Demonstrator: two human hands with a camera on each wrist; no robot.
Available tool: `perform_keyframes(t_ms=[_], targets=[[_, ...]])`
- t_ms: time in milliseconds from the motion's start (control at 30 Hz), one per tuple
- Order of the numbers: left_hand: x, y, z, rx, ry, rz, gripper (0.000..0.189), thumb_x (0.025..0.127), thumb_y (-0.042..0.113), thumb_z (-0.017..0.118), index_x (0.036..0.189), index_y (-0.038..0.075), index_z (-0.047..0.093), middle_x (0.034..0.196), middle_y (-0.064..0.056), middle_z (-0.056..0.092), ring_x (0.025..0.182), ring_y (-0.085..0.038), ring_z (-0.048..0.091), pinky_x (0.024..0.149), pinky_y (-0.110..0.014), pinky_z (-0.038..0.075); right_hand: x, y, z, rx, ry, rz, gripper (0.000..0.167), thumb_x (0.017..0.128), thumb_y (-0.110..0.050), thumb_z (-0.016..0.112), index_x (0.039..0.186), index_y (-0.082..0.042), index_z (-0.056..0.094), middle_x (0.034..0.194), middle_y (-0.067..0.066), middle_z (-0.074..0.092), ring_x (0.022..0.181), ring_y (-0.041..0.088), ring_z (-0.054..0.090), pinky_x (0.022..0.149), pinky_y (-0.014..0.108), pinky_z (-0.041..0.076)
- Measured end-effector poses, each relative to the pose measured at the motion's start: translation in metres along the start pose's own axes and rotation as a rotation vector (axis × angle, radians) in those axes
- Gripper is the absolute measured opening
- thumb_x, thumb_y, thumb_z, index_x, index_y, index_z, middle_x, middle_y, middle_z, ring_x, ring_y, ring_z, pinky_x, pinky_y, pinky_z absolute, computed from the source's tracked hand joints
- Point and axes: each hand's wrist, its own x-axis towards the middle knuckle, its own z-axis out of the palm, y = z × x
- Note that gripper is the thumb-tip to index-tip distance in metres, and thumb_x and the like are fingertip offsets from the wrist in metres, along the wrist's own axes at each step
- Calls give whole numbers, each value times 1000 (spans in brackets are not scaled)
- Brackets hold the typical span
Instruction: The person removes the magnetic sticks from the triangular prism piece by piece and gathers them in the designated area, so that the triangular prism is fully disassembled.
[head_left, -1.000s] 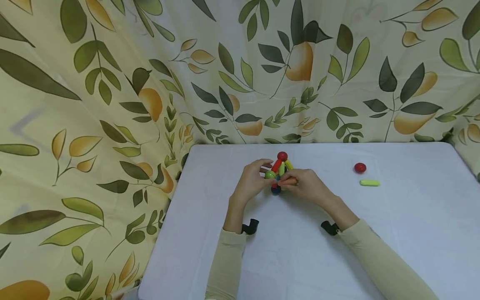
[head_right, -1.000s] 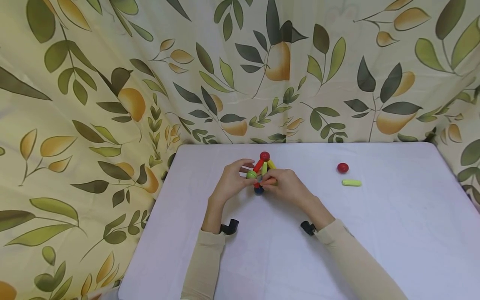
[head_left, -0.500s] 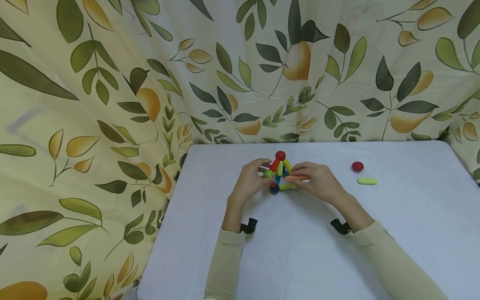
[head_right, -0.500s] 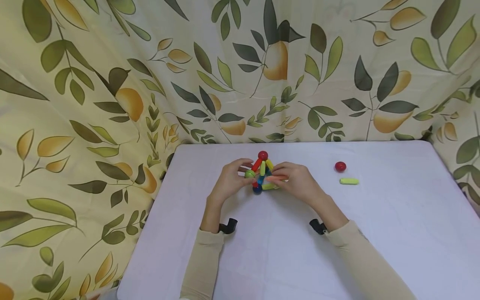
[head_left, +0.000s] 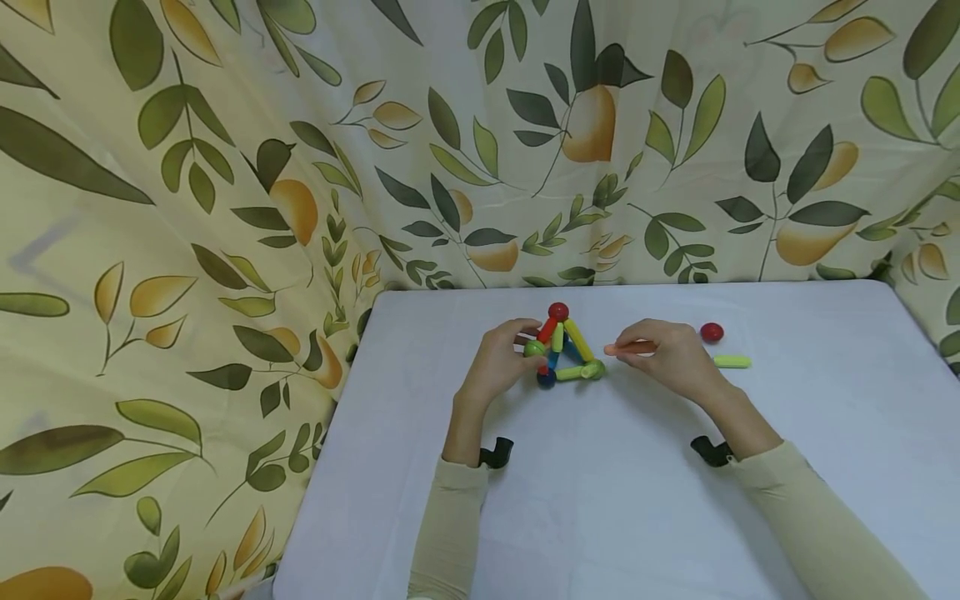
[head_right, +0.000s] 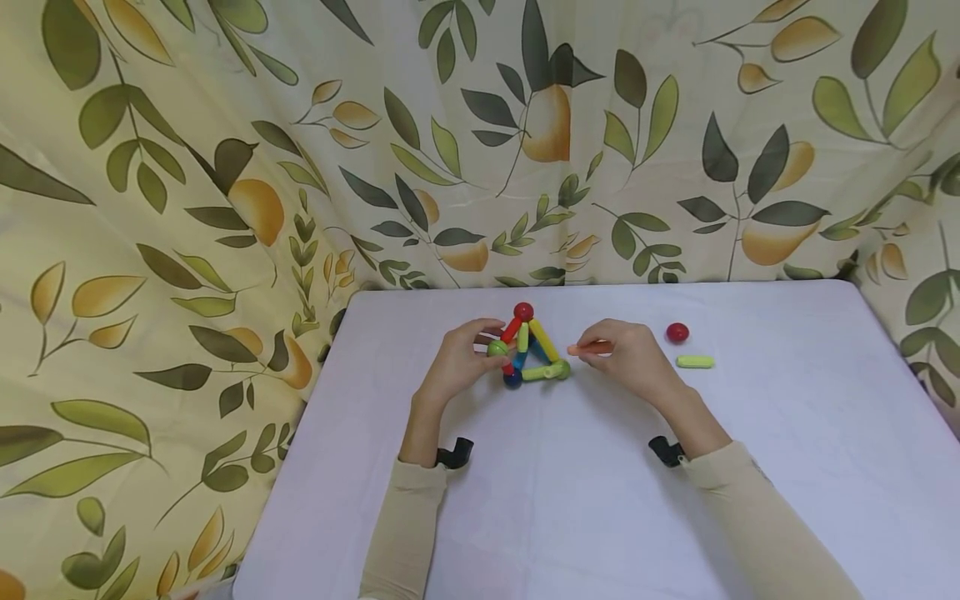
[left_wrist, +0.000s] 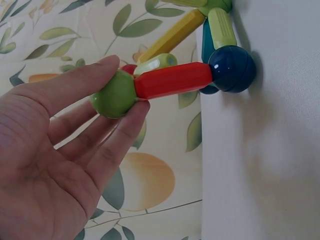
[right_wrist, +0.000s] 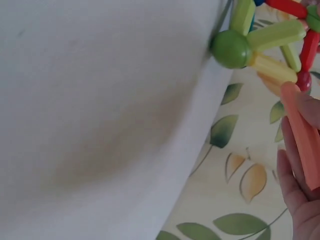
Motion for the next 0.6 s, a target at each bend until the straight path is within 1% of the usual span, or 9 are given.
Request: perform_keyframes(t_ms=[200, 333, 500, 567, 600], targets=[[-1, 0, 0, -11, 0, 8, 55, 86, 10, 87, 137, 11, 65, 126, 0, 68, 106, -16, 68, 92, -26, 58, -8, 20, -5, -5, -29, 57, 27, 75, -3, 93, 96, -14, 79, 92, -4, 77, 83, 18, 74, 73, 29, 62], [-1, 1, 0, -14, -1, 5, 55, 87, 9, 86, 137, 12, 65, 127, -1, 68, 107, -17, 68, 92, -27, 58, -12, 31, -8, -3, -47, 83, 24, 76, -4, 92, 95, -11, 80, 90, 0, 77, 84, 20, 74, 74, 33, 61], [-1, 1, 0, -12, 0, 0, 54, 87, 10, 86, 137, 12, 65, 126, 0, 68, 108, -19, 67, 92, -27, 58, -15, 42, -11, -12, -60, 139, 21, 78, -10, 93, 95, -11, 81, 89, 0, 77, 86, 21, 72, 76, 23, 56], [-1, 1, 1, -7, 0, 4, 54, 87, 10, 86, 137, 12, 65, 126, 0, 68, 108, -19, 67, 92, -27, 57, -16, 46, -11, -24, -59, 163, 21, 78, -12, 93, 96, -12, 81, 90, -1, 77, 87, 22, 72, 77, 22, 55], [-1, 1, 1, -6, 0, 6, 54, 87, 10, 86, 137, 12, 65, 126, 0, 68, 108, -18, 67, 92, -27, 57, -17, 48, -11, -31, -61, 173, 21, 79, -12, 93, 96, -12, 81, 90, 0, 77, 88, 22, 72, 78, 25, 55]])
